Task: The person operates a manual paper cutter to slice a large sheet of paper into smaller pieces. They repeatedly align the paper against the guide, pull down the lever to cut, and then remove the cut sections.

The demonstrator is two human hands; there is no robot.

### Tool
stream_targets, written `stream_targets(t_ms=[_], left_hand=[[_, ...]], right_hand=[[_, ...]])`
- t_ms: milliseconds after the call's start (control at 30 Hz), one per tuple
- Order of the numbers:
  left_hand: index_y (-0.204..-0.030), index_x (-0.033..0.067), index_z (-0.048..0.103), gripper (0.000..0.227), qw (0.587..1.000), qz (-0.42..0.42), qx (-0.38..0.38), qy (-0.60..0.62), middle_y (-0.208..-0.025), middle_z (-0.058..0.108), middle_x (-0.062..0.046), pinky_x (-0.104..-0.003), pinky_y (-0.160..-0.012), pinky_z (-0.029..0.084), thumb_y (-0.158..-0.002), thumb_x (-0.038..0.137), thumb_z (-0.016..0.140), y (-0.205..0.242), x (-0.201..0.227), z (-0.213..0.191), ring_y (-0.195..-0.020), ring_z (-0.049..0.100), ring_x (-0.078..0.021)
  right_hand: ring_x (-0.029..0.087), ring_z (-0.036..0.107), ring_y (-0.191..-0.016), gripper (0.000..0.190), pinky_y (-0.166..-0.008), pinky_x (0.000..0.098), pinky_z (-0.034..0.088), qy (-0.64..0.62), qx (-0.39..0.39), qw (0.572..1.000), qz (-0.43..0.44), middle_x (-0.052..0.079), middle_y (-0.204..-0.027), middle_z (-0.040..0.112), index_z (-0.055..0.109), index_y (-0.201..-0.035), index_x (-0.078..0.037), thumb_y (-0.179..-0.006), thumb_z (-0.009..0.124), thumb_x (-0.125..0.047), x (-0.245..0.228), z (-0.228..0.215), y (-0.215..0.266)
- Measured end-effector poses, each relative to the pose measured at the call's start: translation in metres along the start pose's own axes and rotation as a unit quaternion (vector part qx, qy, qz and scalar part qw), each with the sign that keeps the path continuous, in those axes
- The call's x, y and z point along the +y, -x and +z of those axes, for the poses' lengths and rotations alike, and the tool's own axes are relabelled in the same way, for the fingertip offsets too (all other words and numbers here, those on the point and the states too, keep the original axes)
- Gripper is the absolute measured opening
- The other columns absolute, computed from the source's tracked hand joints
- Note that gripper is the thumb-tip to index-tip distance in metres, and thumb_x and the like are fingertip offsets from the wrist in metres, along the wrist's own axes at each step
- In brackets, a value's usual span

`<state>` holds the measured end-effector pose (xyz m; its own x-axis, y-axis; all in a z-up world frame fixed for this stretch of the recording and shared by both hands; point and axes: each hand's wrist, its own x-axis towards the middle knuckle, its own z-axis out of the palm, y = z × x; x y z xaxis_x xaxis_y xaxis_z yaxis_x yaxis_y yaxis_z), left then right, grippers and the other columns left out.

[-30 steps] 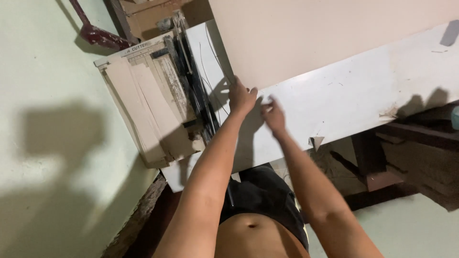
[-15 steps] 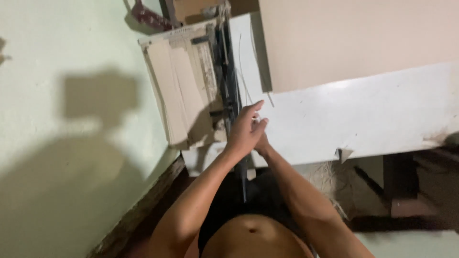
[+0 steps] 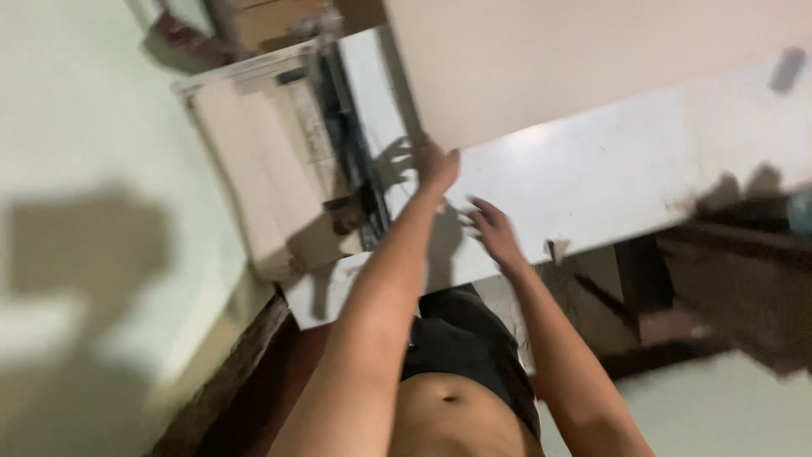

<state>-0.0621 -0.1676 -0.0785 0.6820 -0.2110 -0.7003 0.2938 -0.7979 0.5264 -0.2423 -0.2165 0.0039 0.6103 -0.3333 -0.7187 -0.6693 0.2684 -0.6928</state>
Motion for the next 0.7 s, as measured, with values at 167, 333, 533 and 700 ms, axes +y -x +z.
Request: stream_targets(t_ms=[167,333,533,700], left_hand=[[-0.133,0.0067,0.046,0.061,0.994,-0.031,0.077,0.075,-0.117,0.055,-0.013,-0.047,-0.082,0.057,-0.084,0.036,0.07,0.0,0.01,-0.008,-0.108,0.066,-0.0336],[-0.132,0.0058,0.051,0.053,0.991,-0.053,0.053,0.11,-0.113,0.066,-0.015,-0.048,-0.077,0.057,-0.09,0.035,0.067,0.006,0.022,-0.035,-0.102,0.071,-0.0342],[-0.117,0.005,0.066,0.037,1.0,0.001,0.029,0.0,-0.107,0.073,-0.017,-0.049,-0.088,0.054,-0.101,0.036,0.055,0.04,0.047,-0.082,-0.109,0.071,-0.0363],[-0.099,0.0047,0.073,0.035,0.991,0.083,0.039,-0.094,-0.088,0.075,-0.016,-0.047,-0.079,0.057,-0.102,0.032,0.051,0.047,0.051,-0.098,-0.089,0.076,-0.0339]], right_hand=[[0.042,0.057,-0.129,0.056,-0.104,0.0571,0.049,0.144,0.033,0.987,0.065,0.029,-0.135,0.061,0.048,-0.155,-0.007,-0.106,0.056,-0.032,0.017,-0.065,0.07],[0.049,0.062,-0.118,0.057,-0.096,0.0603,0.052,0.135,0.065,0.981,0.124,0.039,-0.129,0.06,0.049,-0.15,0.007,-0.102,0.055,-0.023,0.072,-0.087,0.101],[0.049,0.062,-0.122,0.056,-0.1,0.0622,0.05,0.228,0.023,0.967,0.11,0.032,-0.126,0.066,0.05,-0.152,-0.001,-0.104,0.06,-0.03,0.075,-0.081,0.082],[0.038,0.07,-0.114,0.057,-0.118,0.0594,0.03,0.417,0.031,0.908,0.006,0.014,-0.12,0.075,0.058,-0.149,-0.027,-0.103,0.052,-0.06,0.05,-0.07,0.014]])
